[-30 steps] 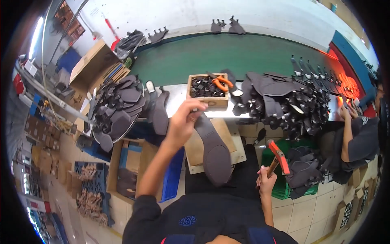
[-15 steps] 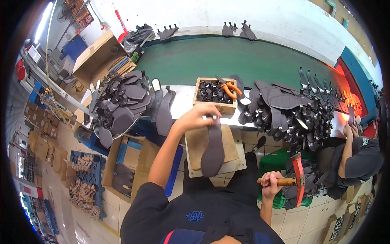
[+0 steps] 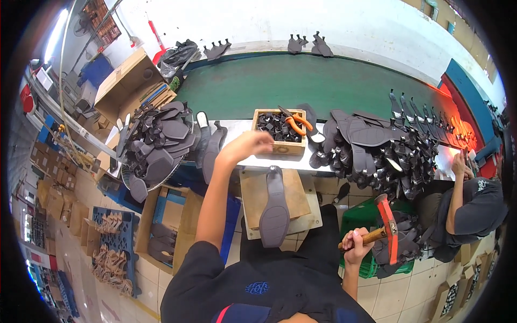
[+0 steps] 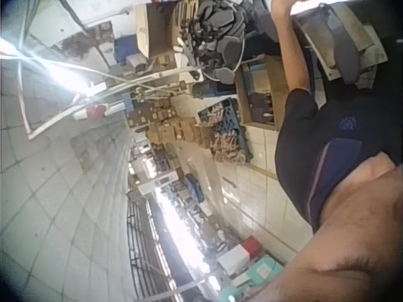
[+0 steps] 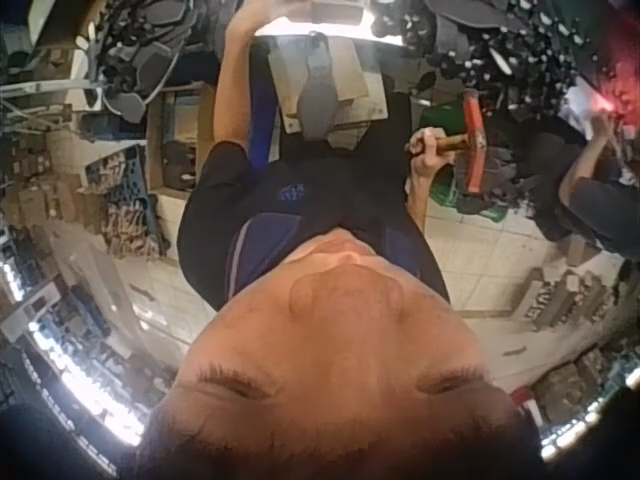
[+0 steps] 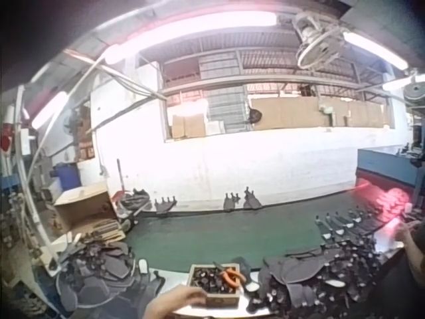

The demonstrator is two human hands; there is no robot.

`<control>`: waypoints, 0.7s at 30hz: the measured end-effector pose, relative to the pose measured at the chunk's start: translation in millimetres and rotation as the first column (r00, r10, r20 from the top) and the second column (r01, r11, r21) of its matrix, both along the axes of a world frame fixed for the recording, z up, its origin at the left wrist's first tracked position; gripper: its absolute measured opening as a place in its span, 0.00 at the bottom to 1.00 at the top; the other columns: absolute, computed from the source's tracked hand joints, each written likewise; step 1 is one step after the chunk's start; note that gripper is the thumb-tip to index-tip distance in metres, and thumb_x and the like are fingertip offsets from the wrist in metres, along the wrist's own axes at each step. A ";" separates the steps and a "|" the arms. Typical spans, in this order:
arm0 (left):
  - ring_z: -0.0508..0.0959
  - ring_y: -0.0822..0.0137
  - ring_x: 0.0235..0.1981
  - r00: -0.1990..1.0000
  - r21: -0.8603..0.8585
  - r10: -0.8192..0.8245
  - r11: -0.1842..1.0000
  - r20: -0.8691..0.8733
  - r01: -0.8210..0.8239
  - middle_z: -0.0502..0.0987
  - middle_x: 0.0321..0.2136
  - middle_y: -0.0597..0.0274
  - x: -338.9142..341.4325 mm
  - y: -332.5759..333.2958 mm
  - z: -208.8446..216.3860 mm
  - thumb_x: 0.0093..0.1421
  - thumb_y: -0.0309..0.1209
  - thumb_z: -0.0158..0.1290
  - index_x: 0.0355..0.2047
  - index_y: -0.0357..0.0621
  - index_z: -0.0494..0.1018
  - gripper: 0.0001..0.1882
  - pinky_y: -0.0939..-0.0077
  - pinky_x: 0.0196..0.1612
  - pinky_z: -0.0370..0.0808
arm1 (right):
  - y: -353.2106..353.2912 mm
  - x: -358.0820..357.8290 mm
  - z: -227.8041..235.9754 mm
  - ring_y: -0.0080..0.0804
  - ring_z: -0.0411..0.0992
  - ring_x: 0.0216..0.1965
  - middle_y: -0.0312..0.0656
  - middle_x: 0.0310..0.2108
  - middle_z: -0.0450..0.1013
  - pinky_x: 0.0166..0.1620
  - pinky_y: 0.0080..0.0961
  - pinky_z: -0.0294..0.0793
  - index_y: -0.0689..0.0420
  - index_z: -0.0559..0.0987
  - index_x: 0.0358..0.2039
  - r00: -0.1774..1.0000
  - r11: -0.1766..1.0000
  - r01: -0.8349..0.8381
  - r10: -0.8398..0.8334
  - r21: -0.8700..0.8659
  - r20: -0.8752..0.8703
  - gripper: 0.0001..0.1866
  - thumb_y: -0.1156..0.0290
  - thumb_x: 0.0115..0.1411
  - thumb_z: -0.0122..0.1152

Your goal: Assembling shoe components by nailing and hammering them onto a last.

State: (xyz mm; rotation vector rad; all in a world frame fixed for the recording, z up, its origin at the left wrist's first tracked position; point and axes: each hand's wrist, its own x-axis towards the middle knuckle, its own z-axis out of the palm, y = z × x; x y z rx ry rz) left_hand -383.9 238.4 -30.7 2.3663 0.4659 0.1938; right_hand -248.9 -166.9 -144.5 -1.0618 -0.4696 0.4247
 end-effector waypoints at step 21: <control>0.79 0.55 0.37 0.864 0.325 0.180 0.875 0.470 -0.359 0.79 0.32 0.56 38.0 -18.5 -0.9 0.54 0.29 0.58 0.33 0.40 0.77 0.07 0.63 0.41 0.77 | 87.4 13.8 75.9 0.13 0.59 0.12 0.43 0.30 0.77 0.15 0.14 0.59 0.64 0.80 0.47 0.951 0.985 -0.157 0.171 -0.077 0.256 0.12 0.74 0.66 0.57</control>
